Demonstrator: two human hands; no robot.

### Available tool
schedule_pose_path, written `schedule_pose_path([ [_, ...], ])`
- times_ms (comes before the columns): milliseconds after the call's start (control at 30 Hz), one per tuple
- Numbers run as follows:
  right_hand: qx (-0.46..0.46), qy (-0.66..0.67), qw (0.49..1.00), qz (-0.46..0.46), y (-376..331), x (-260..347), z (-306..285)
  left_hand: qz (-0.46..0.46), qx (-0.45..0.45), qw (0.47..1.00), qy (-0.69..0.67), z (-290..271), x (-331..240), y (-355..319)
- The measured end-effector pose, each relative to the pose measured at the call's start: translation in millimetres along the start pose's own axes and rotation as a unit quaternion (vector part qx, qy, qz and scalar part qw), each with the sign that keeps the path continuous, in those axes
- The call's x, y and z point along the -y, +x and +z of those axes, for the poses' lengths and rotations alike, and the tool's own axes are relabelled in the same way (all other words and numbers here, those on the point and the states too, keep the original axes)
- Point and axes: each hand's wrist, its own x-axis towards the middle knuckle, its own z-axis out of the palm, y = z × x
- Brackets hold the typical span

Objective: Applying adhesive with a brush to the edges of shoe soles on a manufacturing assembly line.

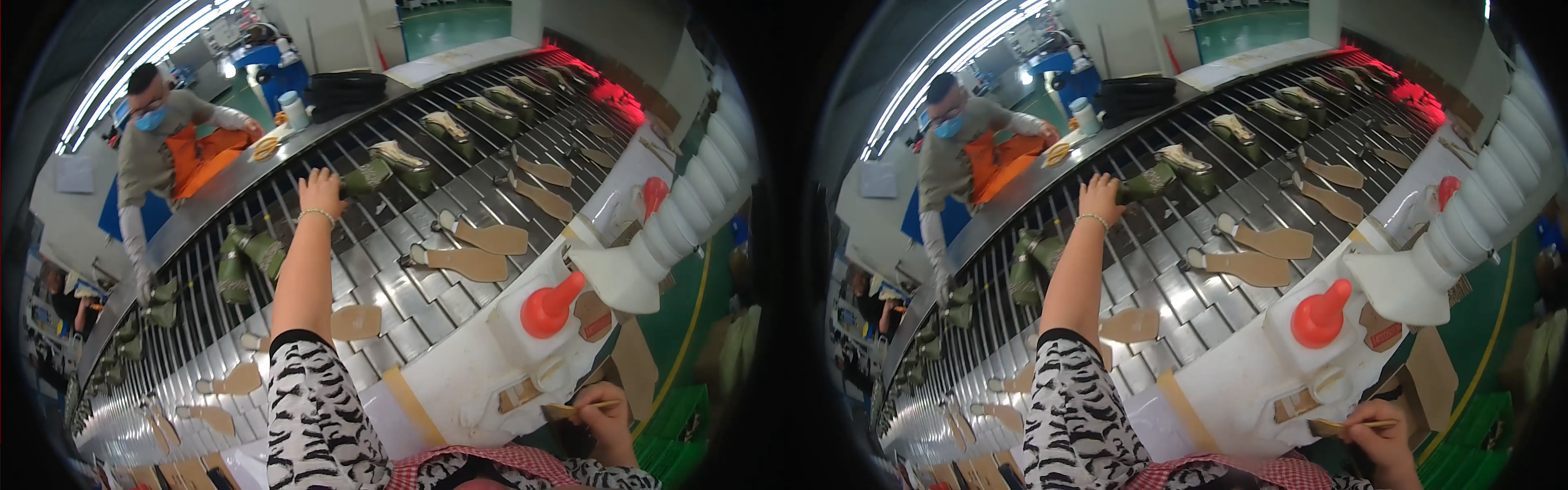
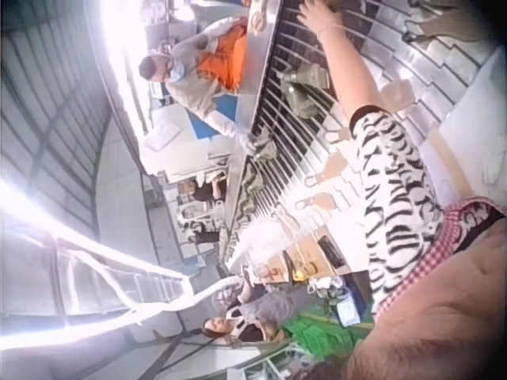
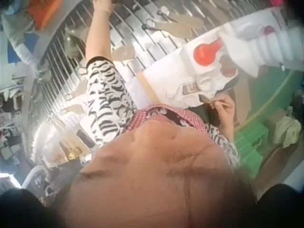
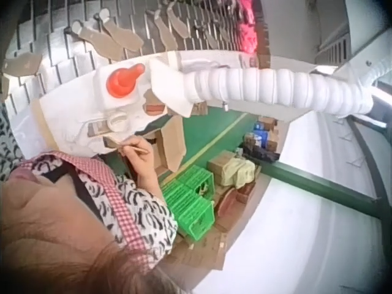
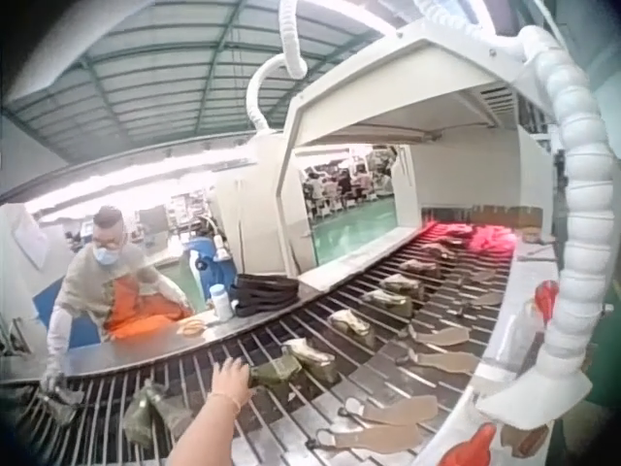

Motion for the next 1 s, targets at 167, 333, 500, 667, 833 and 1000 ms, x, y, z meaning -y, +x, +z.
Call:
schedule_pose_path([
  [167, -0.093, 0.032, 0.994, -0.043, 7.8, -6.0, -24.7, -0.040, 0.090, 0.995, 0.000, 51.4, -27.6, 64.7],
  [333, -0.090, 0.099, 0.990, -0.053, 24.7, -1.8, -10.4, -0.070, 0.016, 0.989, 0.126, 92.7, -6.9, 75.4],
  [500, -0.093, 0.095, 0.989, -0.062, 2.2, -11.4, -8.3, -0.051, -0.014, 0.997, -0.060, 12.0, -16.2, -4.7],
  [667, -0.090, 0.037, 0.990, -0.103, -0.5, -14.5, -18.4, -0.155, -0.109, 0.670, -0.718, -40.4, -0.3, -123.9],
  [833, -0.106, -0.018, 0.989, -0.101, -8.9, 3.3, -20.9, -0.016, -0.043, 0.332, -0.942, -120.5, 25.9, -267.4],
  [1000, -0.079, -0.203, 0.962, -0.163, 26.2, -4.0, -25.9, -0.042, -0.019, 0.251, -0.967, -152.5, 3.3, -367.9],
])
